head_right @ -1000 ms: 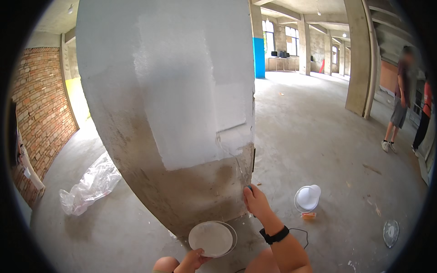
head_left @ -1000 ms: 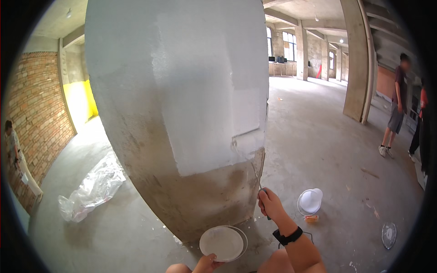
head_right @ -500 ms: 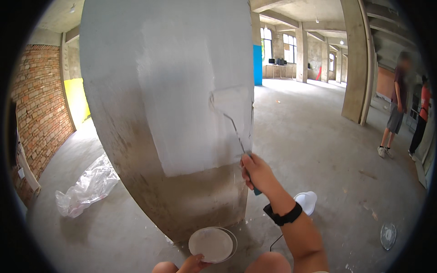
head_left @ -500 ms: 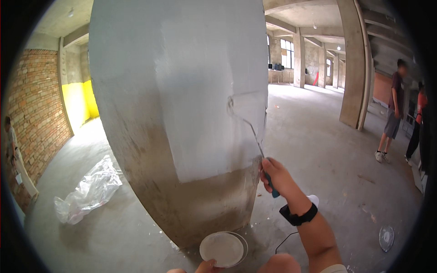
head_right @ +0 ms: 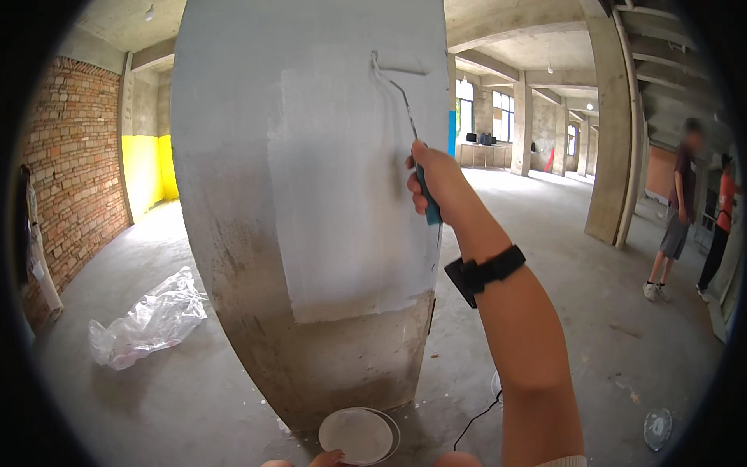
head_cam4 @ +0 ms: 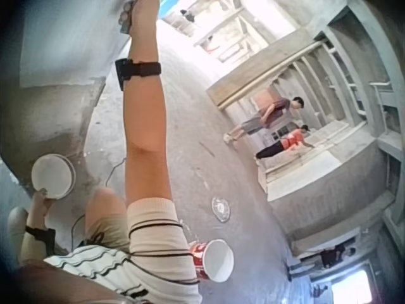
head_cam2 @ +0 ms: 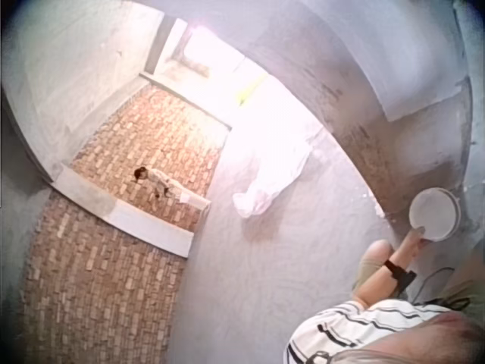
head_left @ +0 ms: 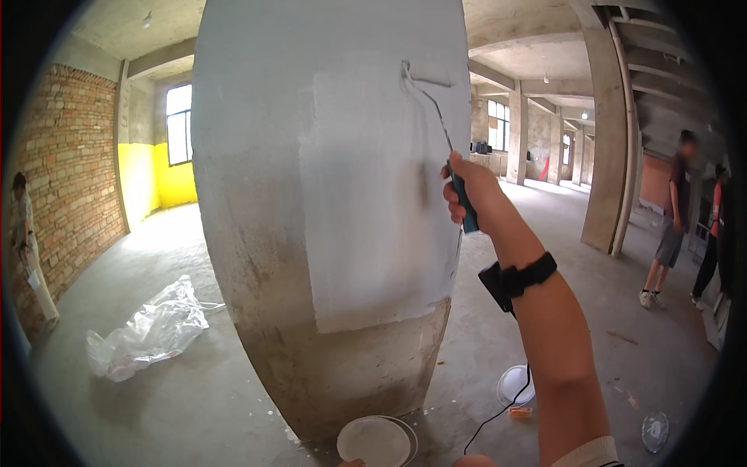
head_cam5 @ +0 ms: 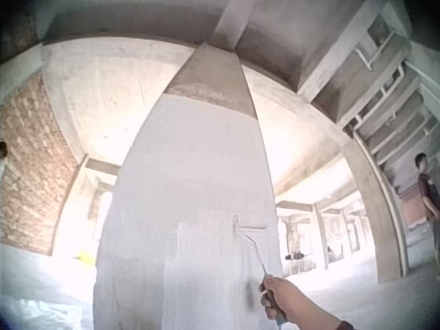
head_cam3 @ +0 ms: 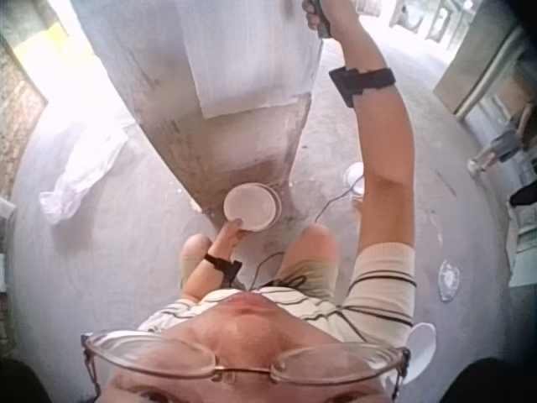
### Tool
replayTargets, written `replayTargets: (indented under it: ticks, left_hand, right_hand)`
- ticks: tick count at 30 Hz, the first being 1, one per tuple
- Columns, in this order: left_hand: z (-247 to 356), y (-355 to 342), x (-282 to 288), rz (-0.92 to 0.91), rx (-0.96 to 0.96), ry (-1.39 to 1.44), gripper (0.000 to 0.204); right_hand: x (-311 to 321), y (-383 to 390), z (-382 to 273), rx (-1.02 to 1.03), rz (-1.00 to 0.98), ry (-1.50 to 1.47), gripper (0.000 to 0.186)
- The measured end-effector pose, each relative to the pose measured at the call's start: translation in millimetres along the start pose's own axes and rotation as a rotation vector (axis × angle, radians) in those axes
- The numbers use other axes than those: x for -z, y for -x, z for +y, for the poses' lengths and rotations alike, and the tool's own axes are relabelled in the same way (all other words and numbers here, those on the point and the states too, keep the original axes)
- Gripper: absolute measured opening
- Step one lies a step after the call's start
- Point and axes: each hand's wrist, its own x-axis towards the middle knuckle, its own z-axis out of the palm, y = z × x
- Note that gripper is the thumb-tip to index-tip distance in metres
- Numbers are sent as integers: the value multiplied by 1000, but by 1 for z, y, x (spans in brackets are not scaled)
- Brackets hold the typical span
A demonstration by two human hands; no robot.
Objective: Applying white paint to a concrete pillar using a paint roller.
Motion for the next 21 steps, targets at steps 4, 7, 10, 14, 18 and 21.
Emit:
replayTargets:
  ticks: [4, 7, 10, 14, 18, 21]
  left_hand:
    - [0, 2, -2, -14, -1, -9, 38]
    - [3, 6, -5, 11, 5, -24, 37]
    - [3, 3, -2, 34, 26, 23, 38]
    - [8, 10, -8, 30, 52, 8, 39]
    - [10, 18, -9, 0, 42, 48, 41]
    - [6, 11, 0, -17, 62, 9, 43]
  right_hand:
    - [-1, -10, -21, 20, 15, -39, 36]
    - [-2, -3, -13, -7, 17, -53, 36]
    - [0, 14, 20, -22, 8, -22, 36]
    - [6, 45, 66, -79, -23, -46, 37]
    - [7, 79, 118, -108, -60, -33, 38]
    - [7, 106, 157, -166, -38, -34, 37]
